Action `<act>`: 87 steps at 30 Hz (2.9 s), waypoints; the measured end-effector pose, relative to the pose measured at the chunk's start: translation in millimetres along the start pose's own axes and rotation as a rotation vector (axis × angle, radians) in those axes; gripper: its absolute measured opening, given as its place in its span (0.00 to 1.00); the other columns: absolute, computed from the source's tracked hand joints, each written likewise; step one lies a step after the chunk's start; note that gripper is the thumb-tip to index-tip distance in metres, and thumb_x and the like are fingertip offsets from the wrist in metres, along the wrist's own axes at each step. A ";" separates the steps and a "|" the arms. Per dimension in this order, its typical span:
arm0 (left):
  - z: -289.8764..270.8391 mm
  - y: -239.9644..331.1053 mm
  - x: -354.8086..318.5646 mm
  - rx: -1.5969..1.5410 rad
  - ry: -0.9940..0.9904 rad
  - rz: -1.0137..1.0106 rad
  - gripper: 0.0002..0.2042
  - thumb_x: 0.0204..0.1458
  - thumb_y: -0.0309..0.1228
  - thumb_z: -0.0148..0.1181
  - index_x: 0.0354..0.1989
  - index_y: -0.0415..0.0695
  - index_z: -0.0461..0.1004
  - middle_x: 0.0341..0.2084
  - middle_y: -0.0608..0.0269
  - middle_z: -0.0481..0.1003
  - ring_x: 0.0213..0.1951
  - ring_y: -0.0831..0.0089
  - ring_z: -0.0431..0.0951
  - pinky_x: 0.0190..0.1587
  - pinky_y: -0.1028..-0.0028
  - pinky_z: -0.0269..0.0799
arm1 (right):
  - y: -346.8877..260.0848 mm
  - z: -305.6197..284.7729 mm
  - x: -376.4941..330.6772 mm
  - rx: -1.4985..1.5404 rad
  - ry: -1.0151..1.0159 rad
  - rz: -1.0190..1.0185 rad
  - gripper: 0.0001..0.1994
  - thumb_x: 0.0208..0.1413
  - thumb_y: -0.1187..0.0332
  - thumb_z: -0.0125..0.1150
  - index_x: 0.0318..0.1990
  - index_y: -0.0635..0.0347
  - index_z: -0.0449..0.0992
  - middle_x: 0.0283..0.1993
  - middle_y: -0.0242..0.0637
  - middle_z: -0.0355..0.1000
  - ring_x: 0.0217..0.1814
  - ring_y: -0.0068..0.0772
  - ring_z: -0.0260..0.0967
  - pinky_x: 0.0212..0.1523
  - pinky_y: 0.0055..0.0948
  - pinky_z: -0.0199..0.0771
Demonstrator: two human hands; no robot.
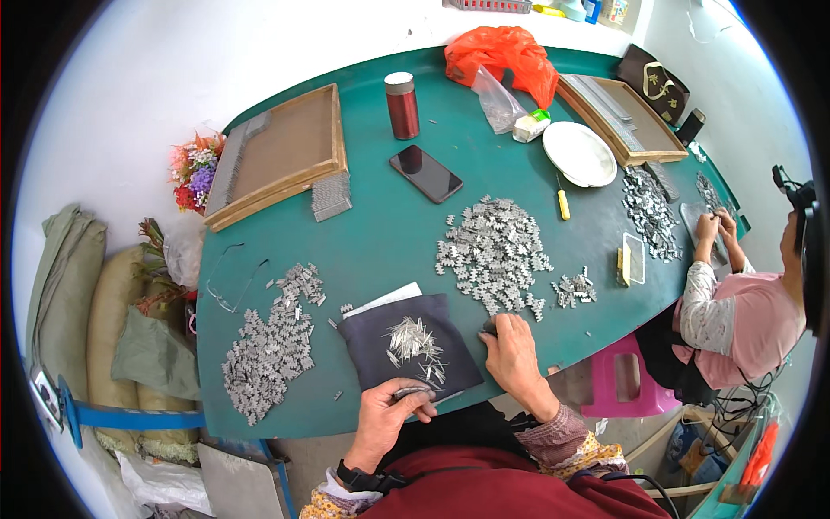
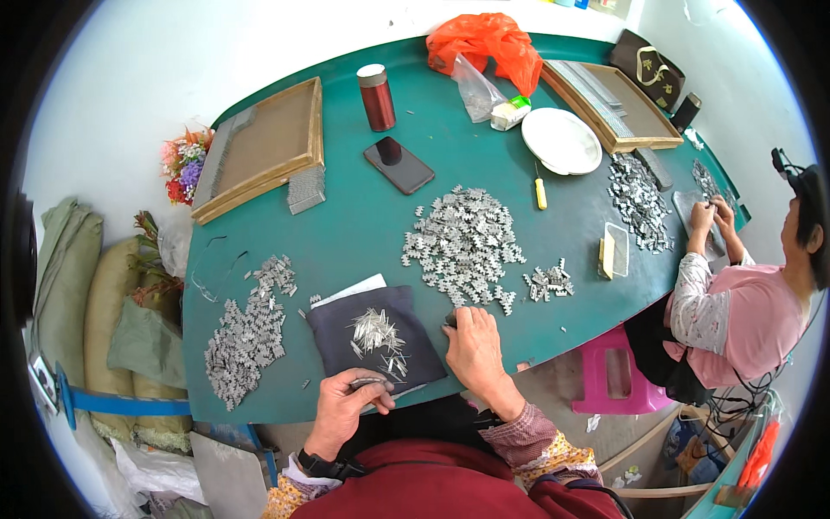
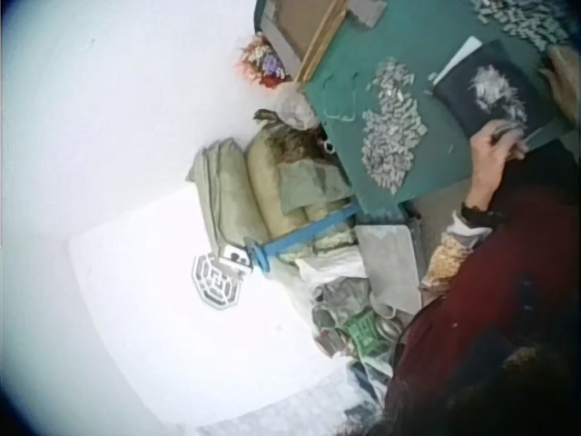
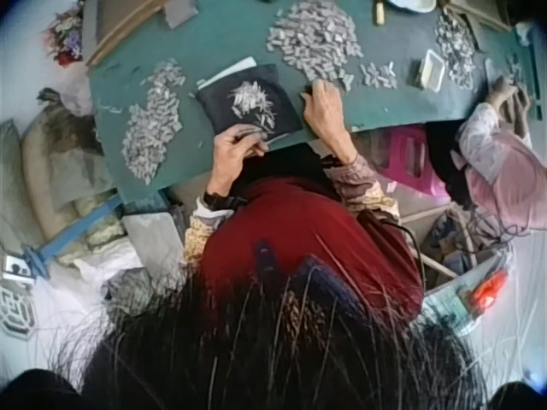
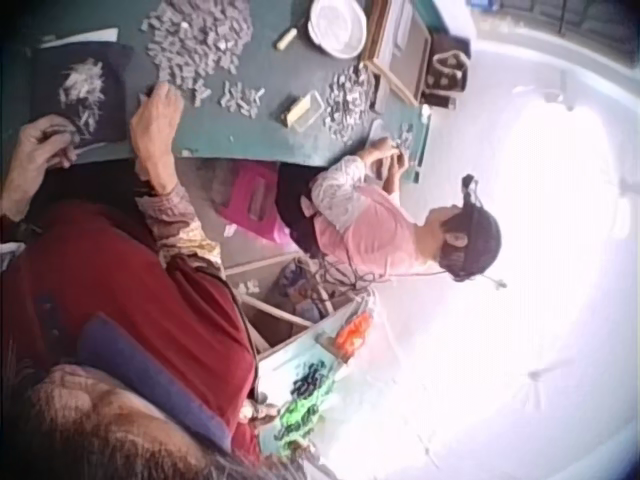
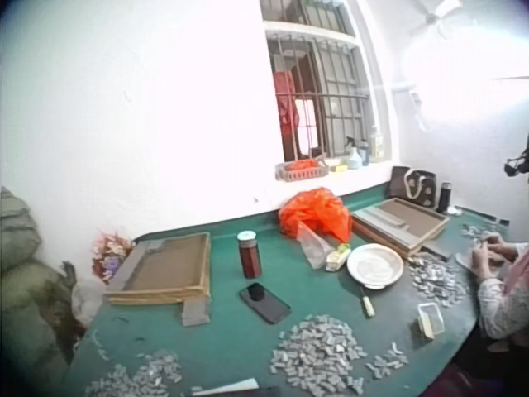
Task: Assembling small metal hardware components at a work table.
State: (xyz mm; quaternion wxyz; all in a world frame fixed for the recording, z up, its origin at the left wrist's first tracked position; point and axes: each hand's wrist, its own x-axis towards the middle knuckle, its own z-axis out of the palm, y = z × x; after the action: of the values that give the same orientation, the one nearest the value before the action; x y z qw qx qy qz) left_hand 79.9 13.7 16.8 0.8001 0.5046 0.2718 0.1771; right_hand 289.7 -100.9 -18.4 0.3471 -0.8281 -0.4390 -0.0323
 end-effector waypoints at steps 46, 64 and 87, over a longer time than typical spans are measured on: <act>31.7 -11.8 24.1 0.091 0.008 -0.074 0.06 0.62 0.21 0.53 0.43 0.30 0.70 0.32 0.47 0.79 0.31 0.63 0.84 0.31 0.69 0.83 | 39.5 -23.8 -15.4 -0.073 0.107 0.100 0.08 0.51 0.73 0.64 0.34 0.61 0.70 0.34 0.41 0.64 0.37 0.46 0.63 0.39 0.41 0.61; 27.3 -13.8 13.4 0.052 -0.028 0.000 0.06 0.60 0.20 0.57 0.43 0.31 0.73 0.32 0.48 0.79 0.31 0.62 0.84 0.32 0.69 0.83 | 7.8 -33.9 -16.7 0.007 -0.128 -0.040 0.09 0.49 0.78 0.64 0.38 0.63 0.73 0.31 0.41 0.69 0.32 0.45 0.67 0.37 0.39 0.63; 19.8 -14.1 10.6 0.034 -0.044 0.019 0.08 0.60 0.21 0.59 0.45 0.29 0.76 0.31 0.53 0.80 0.29 0.67 0.83 0.29 0.74 0.82 | -48.9 -4.7 -45.5 0.667 -0.188 0.047 0.07 0.53 0.83 0.59 0.39 0.65 0.72 0.33 0.45 0.72 0.33 0.45 0.73 0.34 0.36 0.73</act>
State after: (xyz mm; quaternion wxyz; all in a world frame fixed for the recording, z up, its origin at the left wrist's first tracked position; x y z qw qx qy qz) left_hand 100.6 -0.5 8.2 0.7955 0.5242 0.2525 0.1691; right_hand 226.4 -117.5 -4.3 0.5573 -0.6782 -0.4363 0.1976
